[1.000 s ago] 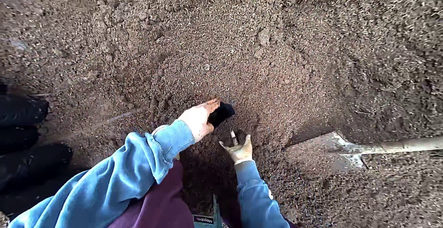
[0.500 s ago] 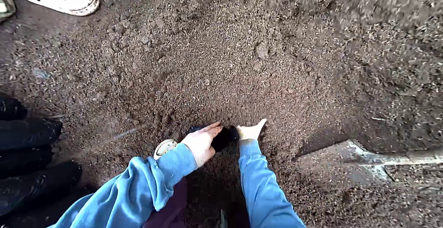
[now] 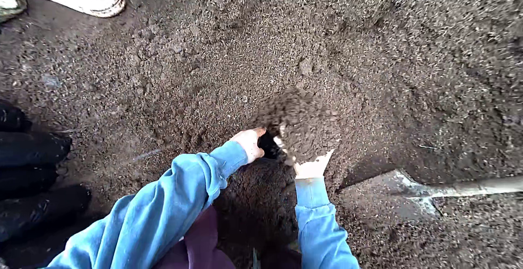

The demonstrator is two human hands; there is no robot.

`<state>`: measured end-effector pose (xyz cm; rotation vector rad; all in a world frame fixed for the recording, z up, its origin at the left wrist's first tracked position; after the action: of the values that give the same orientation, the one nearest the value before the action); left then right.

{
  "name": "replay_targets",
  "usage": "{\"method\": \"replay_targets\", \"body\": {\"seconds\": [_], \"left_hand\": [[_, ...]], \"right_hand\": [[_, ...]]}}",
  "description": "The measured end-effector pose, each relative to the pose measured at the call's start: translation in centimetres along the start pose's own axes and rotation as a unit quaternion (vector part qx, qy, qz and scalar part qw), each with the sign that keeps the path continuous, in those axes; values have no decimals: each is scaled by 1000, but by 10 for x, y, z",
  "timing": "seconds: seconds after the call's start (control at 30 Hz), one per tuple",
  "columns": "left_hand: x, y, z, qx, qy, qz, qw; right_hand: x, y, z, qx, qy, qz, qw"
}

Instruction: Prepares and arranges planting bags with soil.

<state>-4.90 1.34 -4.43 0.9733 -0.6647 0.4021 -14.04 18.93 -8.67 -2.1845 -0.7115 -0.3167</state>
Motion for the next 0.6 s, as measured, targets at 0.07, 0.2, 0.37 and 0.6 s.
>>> {"method": "replay_targets", "body": {"seconds": [0.07, 0.2, 0.37, 0.6], "left_hand": [[-4, 0, 0, -3, 8, 2, 1000], [8, -4, -12, -30, 21, 5, 999], [22, -19, -24, 5, 57, -10, 998], [31, -21, -16, 21, 66, -29, 997]], "right_hand": [[14, 5, -7, -25, -65, -73, 995], [34, 13, -13, 186, -109, -95, 972], [56, 18, -41, 581, -201, -16, 789], [26, 13, -15, 530, -31, 17, 847]]}}
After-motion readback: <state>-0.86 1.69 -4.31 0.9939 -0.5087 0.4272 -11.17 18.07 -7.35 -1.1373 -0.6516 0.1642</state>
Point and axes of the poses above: each hand's wrist, its own x-axis away from the middle knuckle, its own z-axis out of the back of the hand, y = z × x, the point moved 2 cm from there along -x, towards the middle knuckle, and after that the axes turned 7 degrees about -y, right-handed, at the moved point
